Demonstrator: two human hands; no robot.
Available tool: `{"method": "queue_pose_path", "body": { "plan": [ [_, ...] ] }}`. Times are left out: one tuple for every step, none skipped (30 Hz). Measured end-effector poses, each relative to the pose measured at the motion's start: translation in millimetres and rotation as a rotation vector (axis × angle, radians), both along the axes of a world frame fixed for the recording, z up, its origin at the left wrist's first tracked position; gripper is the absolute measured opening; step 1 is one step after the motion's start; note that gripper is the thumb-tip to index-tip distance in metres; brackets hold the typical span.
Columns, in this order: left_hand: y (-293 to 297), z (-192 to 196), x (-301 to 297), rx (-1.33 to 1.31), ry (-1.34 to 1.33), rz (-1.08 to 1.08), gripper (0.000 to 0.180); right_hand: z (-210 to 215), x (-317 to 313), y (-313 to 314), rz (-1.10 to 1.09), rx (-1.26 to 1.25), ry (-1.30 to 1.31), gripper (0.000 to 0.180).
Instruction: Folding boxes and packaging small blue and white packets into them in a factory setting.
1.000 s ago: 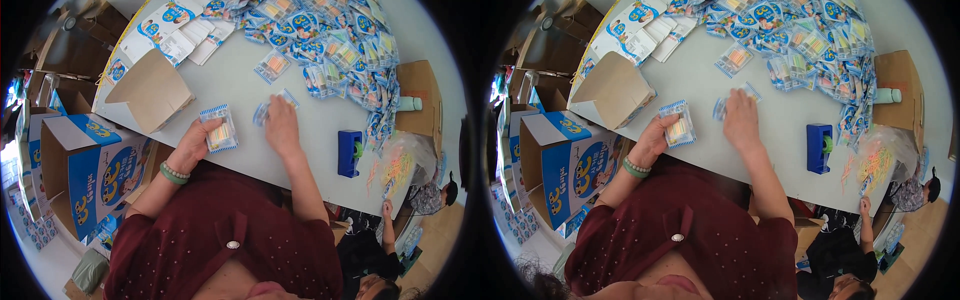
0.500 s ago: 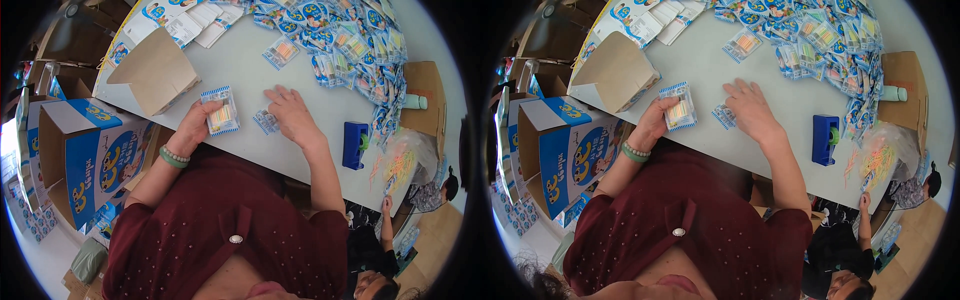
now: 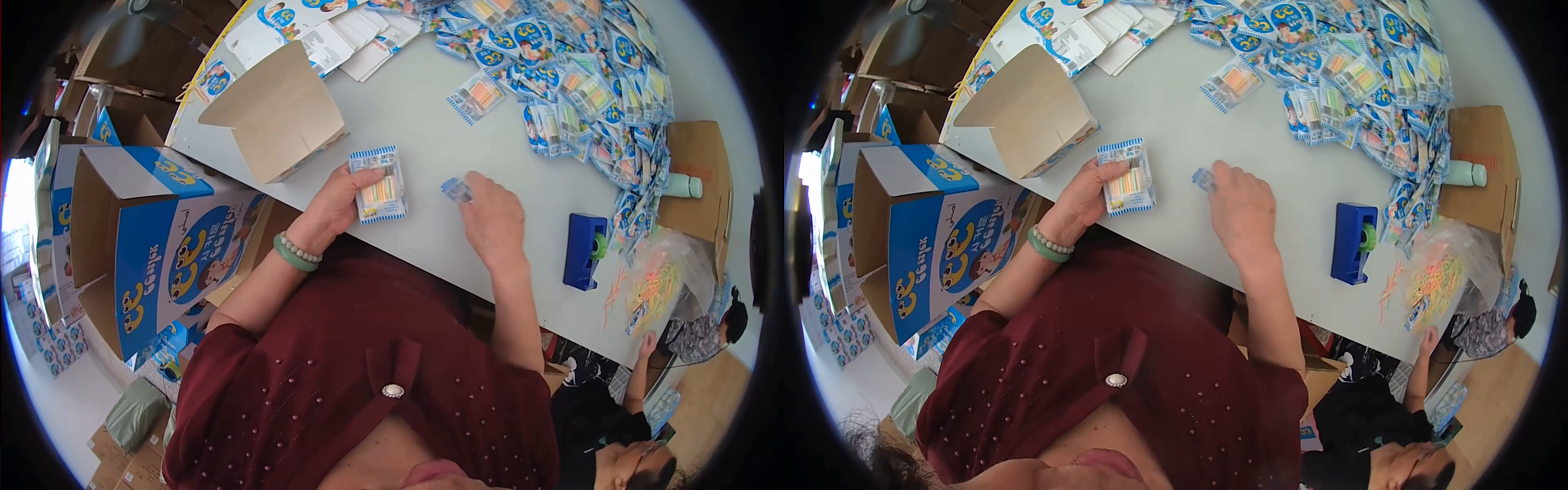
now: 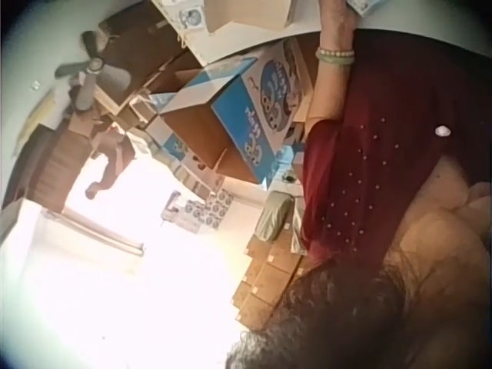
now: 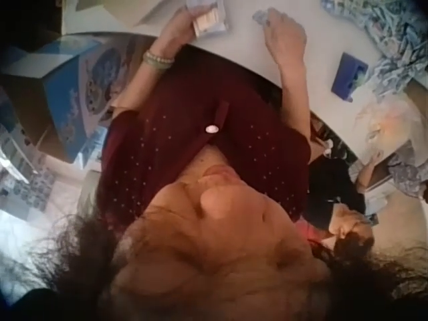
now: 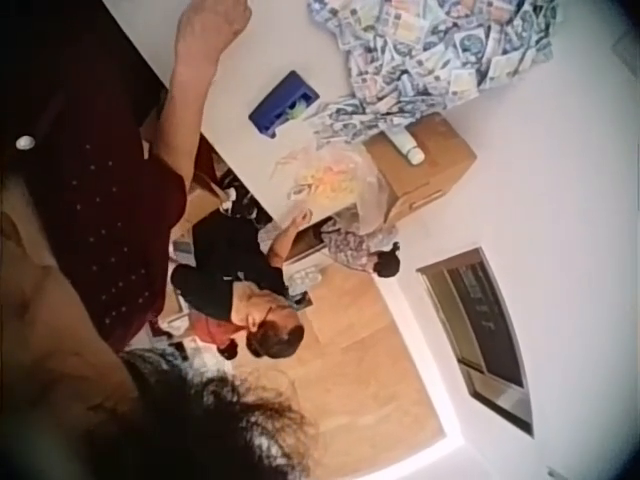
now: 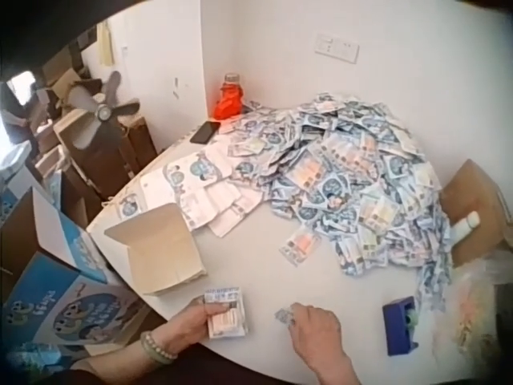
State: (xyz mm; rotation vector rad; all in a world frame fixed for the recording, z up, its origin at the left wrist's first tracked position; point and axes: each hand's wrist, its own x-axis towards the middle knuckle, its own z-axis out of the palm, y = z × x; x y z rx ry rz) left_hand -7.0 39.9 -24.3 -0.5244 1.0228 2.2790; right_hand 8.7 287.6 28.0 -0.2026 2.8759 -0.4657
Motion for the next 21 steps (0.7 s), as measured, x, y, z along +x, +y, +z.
{"method": "queue_pose_path", "body": {
  "plan": [
    [0, 2, 0, -0.007, 0.002, 0.012, 0.026, -7, 1, -2, 0.133, 0.119, 0.135, 0.026],
    [1, 3, 0, -0.005, 0.007, 0.005, 0.026, -7, 3, -2, 0.126, 0.121, 0.139, 0.026],
    [2, 2, 1, -0.014, -0.009, 0.017, 0.027, -7, 3, -2, 0.026, -0.035, 0.144, 0.026],
    [3, 2, 1, -0.022, -0.025, 0.029, 0.028, -5, 3, -4, -0.073, -0.193, 0.148, 0.027],
    [6, 3, 1, -0.021, -0.018, 0.027, 0.028, 0, 1, -7, -0.074, -0.192, 0.155, 0.027],
    [11, 5, 1, -0.058, -0.011, 0.043, 0.028, 9, -2, -16, -0.224, -0.587, 0.002, 0.027],
    [19, 11, 0, -0.088, -0.001, 0.048, 0.029, 17, -2, -23, -0.379, -0.979, -0.147, 0.026],
    [25, 21, 0, -0.077, 0.009, 0.028, 0.029, 14, -2, -37, -0.391, -1.025, -0.149, 0.029],
    [33, 35, -1, 0.082, -0.026, 0.042, 0.028, 7, -4, -50, -0.402, -1.07, -0.144, 0.031],
    [41, 42, -1, 0.241, -0.065, 0.055, 0.029, -3, -4, -63, -0.392, -0.928, -0.048, 0.033],
    [44, 43, -1, 0.25, -0.056, 0.041, 0.029, -13, -5, -74, -0.375, -0.787, 0.038, 0.036],
    [44, 42, 0, 0.237, -0.009, 0.036, 0.028, -14, -5, -80, -0.379, -0.779, 0.052, 0.036],
    [43, 40, 0, 0.22, 0.039, 0.032, 0.028, -16, -4, -84, -0.32, -0.675, 0.085, 0.039],
    [43, 36, 0, 0.225, 0.048, 0.023, 0.028, -18, -5, -84, -0.261, -0.57, 0.115, 0.042],
    [41, 30, 0, 0.091, 0.055, 0.023, 0.029, -21, -6, -81, -0.264, -0.567, 0.127, 0.042],
    [38, 24, 1, -0.044, 0.061, 0.022, 0.029, -26, -7, -75, -0.124, -0.617, 0.106, 0.043],
    [33, 17, 1, -0.042, 0.069, 0.016, 0.029, -27, -8, -68, 0.02, -0.663, 0.084, 0.044],
    [26, 7, 2, 0.047, 0.008, 0.028, 0.029, -14, -19, -54, -0.048, -0.828, -0.138, 0.049],
    [21, 2, 2, 0.14, -0.052, 0.038, 0.029, 1, -35, -32, -0.119, -0.982, -0.365, 0.054],
    [19, -3, 1, 0.141, -0.048, 0.04, 0.029, -6, -48, -12, -0.198, -0.732, 0.027, 0.054],
    [16, -6, 1, 0.143, -0.062, 0.031, 0.029, -13, -62, 10, -0.263, -0.466, 0.404, 0.055]
  ]
}}
